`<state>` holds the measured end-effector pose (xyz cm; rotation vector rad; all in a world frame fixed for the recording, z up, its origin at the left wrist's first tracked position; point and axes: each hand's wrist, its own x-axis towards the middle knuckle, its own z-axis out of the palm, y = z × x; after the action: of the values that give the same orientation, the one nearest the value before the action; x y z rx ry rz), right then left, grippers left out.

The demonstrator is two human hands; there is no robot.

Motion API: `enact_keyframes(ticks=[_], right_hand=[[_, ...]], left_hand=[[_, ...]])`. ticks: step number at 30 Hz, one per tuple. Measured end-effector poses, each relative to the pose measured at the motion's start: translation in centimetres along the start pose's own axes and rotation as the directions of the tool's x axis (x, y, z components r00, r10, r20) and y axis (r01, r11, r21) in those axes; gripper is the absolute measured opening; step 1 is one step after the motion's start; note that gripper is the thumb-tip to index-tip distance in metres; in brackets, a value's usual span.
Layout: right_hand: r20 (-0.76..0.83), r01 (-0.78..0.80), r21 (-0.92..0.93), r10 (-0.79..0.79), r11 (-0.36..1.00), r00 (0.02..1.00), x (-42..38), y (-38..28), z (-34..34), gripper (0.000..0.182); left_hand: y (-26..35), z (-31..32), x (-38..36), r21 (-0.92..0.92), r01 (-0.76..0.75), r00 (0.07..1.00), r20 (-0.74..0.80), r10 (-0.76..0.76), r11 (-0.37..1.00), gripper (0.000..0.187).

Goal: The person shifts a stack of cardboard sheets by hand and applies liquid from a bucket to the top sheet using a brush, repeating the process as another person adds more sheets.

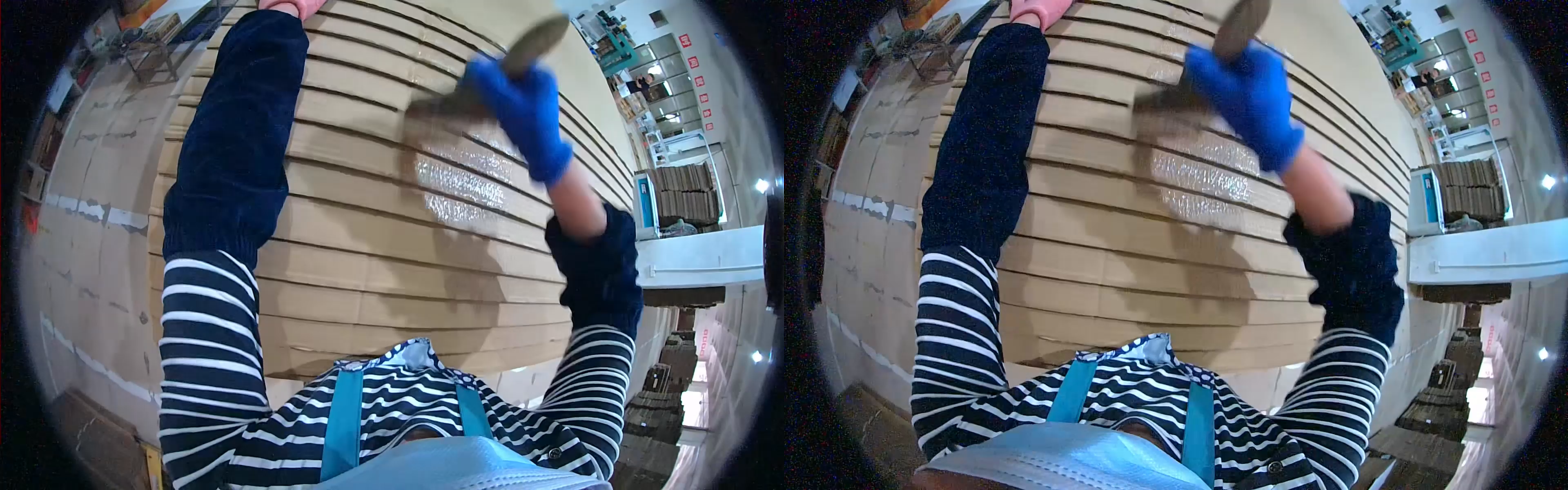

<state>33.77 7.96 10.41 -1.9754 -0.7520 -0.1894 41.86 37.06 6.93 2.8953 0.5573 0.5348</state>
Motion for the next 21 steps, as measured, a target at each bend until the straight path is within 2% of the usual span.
enact_keyframes(ticks=[1, 2, 3, 5, 7, 8, 9, 11, 12, 13, 15, 16, 17, 18, 19, 21], right_hand=[[-0.052, 0.143, -0.383, -0.176, 0.913, 0.983, 2.7, 1.2, -0.6, 0.036], [-0.046, 0.101, -0.618, -0.163, 0.78, 0.986, 3.9, 0.3, -0.3, 0.032], [-0.127, 0.02, -0.655, -0.136, 0.755, 0.983, 4.2, -1.0, 0.7, 0.039], [-0.05, 0.093, -0.719, -0.184, 0.689, 0.982, 4.3, 0.5, 1.0, 0.039], [-0.064, 0.025, -0.658, -0.089, 0.752, 0.994, 1.1, -1.4, 1.8, 0.035], [-0.015, 0.008, -0.585, -0.021, 0.811, 1.0, -1.2, -2.5, 1.8, 0.03], [-0.013, 0.066, -0.449, -0.08, 0.891, 0.997, -3.7, -1.7, 2.1, 0.024], [0.135, 0.156, -0.371, -0.113, 0.915, 0.984, -7.9, -2.6, 2.0, 0.015], [0.187, 0.059, -0.303, -0.002, 0.951, 0.982, -9.5, -3.4, 1.8, 0.011], [0.346, 0.082, -0.427, 0.079, 0.9, 0.935, -9.8, -4.4, 1.1, 0.009], [0.236, -0.165, -0.125, 0.19, 0.978, 0.953, -8.7, -2.2, -0.8, 0.011], [0.098, -0.249, 0.054, 0.243, 0.967, 0.965, -6.2, -1.6, -2.2, 0.014], [0.021, -0.161, 0.212, 0.16, 0.964, 0.987, -3.2, -0.2, -4.6, 0.017], [-0.135, -0.007, 0.196, 0.034, 0.98, 0.99, 0.1, 1.2, -6.8, 0.017], [-0.301, 0.104, 0.057, -0.083, 0.993, 0.95, 3.1, 2.6, -8.7, 0.021], [-0.376, -0.015, -0.005, 0.013, 1.0, 0.926, 7.6, 6.0, -12.5, 0.026]], left_hand=[[-0.1, 0.3, 0.2, -0.012, -0.01, 1.0, -0.004, 0.009, 1.0, 0.056], [0.0, 0.2, 0.0, -0.01, -0.015, 1.0, -0.004, 0.015, 1.0, 0.056], [0.0, 0.0, -0.2, 0.0, -0.017, 1.0, -0.001, 0.017, 1.0, 0.056], [0.0, -0.5, -0.1, 0.008, -0.019, 1.0, -0.003, 0.019, 1.0, 0.056], [-0.1, -0.3, -0.1, -0.03, -0.013, 1.0, 0.014, 0.013, 0.999, 0.056], [-0.2, 0.0, 0.0, -0.032, -0.011, 1.0, 0.017, 0.012, 0.999, 0.056], [-0.2, 0.2, 0.2, -0.023, -0.01, 1.0, 0.014, 0.01, 1.0, 0.057], [-0.1, 0.4, 0.3, -0.014, -0.018, 1.0, 0.011, 0.019, 1.0, 0.057], [0.0, 0.3, 0.0, -0.009, -0.015, 1.0, 0.012, 0.015, 1.0, 0.058], [0.1, 0.0, -0.2, -0.003, -0.014, 1.0, 0.009, 0.014, 1.0, 0.058], [0.2, -0.4, -0.4, 0.003, -0.016, 1.0, 0.005, 0.016, 1.0, 0.059], [0.3, -0.5, -0.8, 0.047, -0.019, 1.0, -0.013, 0.02, 0.999, 0.058], [0.4, -0.5, -0.7, 0.086, -0.023, 0.999, -0.032, 0.026, 0.996, 0.057], [-0.3, 1.0, 0.5, 0.092, -0.047, 0.998, -0.044, 0.051, 0.995, 0.056], [-1.1, 2.6, 1.9, 0.098, -0.07, 0.995, -0.059, 0.075, 0.993, 0.055], [-1.4, 3.4, 2.3, 0.152, -0.075, 0.991, -0.098, 0.09, 0.985, 0.058]])
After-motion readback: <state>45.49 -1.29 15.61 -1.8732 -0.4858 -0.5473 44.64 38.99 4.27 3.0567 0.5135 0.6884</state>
